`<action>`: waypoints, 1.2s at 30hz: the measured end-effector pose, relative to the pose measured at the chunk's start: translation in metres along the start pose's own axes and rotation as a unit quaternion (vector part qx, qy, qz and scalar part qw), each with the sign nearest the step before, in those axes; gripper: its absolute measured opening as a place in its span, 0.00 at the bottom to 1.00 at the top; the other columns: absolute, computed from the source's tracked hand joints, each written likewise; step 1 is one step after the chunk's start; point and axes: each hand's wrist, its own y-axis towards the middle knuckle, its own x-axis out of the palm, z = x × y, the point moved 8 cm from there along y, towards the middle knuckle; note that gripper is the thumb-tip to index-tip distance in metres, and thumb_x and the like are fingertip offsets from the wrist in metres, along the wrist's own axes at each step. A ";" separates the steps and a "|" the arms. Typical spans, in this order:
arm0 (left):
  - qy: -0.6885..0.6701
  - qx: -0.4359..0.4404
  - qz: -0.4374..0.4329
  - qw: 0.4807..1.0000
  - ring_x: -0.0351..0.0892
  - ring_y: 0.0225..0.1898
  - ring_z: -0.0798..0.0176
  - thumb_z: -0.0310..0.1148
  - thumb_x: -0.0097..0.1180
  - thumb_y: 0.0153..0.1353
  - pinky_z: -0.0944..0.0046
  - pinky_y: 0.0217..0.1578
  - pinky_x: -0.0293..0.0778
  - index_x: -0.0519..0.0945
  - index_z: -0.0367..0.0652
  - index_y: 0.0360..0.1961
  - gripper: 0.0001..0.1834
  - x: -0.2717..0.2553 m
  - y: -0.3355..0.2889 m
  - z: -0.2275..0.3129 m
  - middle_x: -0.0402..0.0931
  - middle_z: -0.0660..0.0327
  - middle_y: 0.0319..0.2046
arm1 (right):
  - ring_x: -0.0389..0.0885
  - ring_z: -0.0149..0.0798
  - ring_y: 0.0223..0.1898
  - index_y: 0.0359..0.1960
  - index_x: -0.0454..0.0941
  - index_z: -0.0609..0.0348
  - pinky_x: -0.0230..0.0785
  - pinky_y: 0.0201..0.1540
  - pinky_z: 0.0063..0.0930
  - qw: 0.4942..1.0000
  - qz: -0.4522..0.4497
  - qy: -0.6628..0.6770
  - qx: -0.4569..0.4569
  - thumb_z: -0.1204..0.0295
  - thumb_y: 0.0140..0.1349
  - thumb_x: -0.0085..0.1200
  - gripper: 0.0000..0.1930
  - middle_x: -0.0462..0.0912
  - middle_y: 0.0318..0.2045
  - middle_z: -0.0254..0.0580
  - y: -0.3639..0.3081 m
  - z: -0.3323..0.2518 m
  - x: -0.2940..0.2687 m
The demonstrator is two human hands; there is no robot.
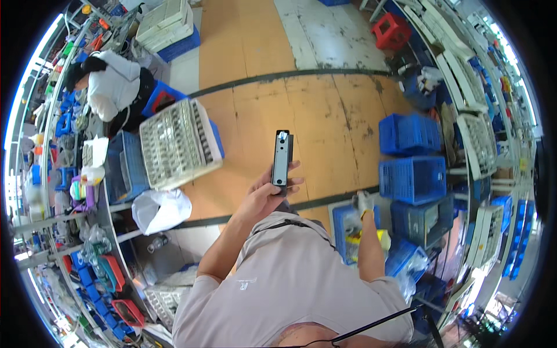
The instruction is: Assembling metal brackets and components using an electric screwdriver and pliers at a workbench.
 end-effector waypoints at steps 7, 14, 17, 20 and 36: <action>0.025 0.019 0.053 0.998 0.74 0.61 0.51 0.17 0.42 0.57 0.55 0.62 0.69 0.52 0.35 0.74 0.41 -0.016 0.191 0.134 0.57 0.48 0.72 | 0.86 0.44 0.26 0.37 0.82 0.61 0.79 0.27 0.39 0.923 -0.075 -0.377 -0.022 0.59 0.69 0.44 0.19 0.87 0.29 0.51 0.060 -0.021 0.059; 0.069 0.047 0.026 0.996 0.73 0.64 0.51 0.19 0.45 0.66 0.54 0.64 0.71 0.47 0.37 0.76 0.38 -0.051 0.416 0.243 0.54 0.48 0.73 | 0.87 0.47 0.30 0.37 0.84 0.64 0.78 0.30 0.42 0.837 -0.130 -0.531 -0.015 0.56 0.66 0.42 0.23 0.88 0.32 0.52 0.266 -0.144 0.139; 0.150 0.106 0.060 0.981 0.77 0.60 0.54 0.21 0.43 0.70 0.55 0.59 0.74 0.47 0.36 0.75 0.35 -0.062 0.496 0.294 0.56 0.47 0.72 | 0.88 0.47 0.30 0.36 0.85 0.64 0.78 0.30 0.43 0.878 -0.120 -0.462 0.037 0.57 0.65 0.42 0.23 0.88 0.32 0.52 0.365 -0.261 0.192; 0.231 0.168 0.094 0.954 0.78 0.56 0.57 0.21 0.41 0.70 0.58 0.55 0.75 0.49 0.37 0.75 0.34 -0.071 0.559 0.361 0.60 0.47 0.69 | 0.88 0.47 0.31 0.36 0.85 0.64 0.78 0.31 0.43 0.899 -0.123 -0.409 0.101 0.57 0.64 0.42 0.23 0.88 0.32 0.52 0.442 -0.363 0.250; 0.020 0.070 0.255 0.964 0.78 0.35 0.63 0.20 0.40 0.62 0.65 0.34 0.78 0.63 0.40 0.66 0.29 -0.284 0.971 0.693 0.74 0.54 0.47 | 0.80 0.37 0.31 0.33 0.83 0.56 0.73 0.36 0.38 0.888 -0.246 -0.371 -0.115 0.50 0.69 0.47 0.22 0.84 0.30 0.39 0.649 -0.850 0.835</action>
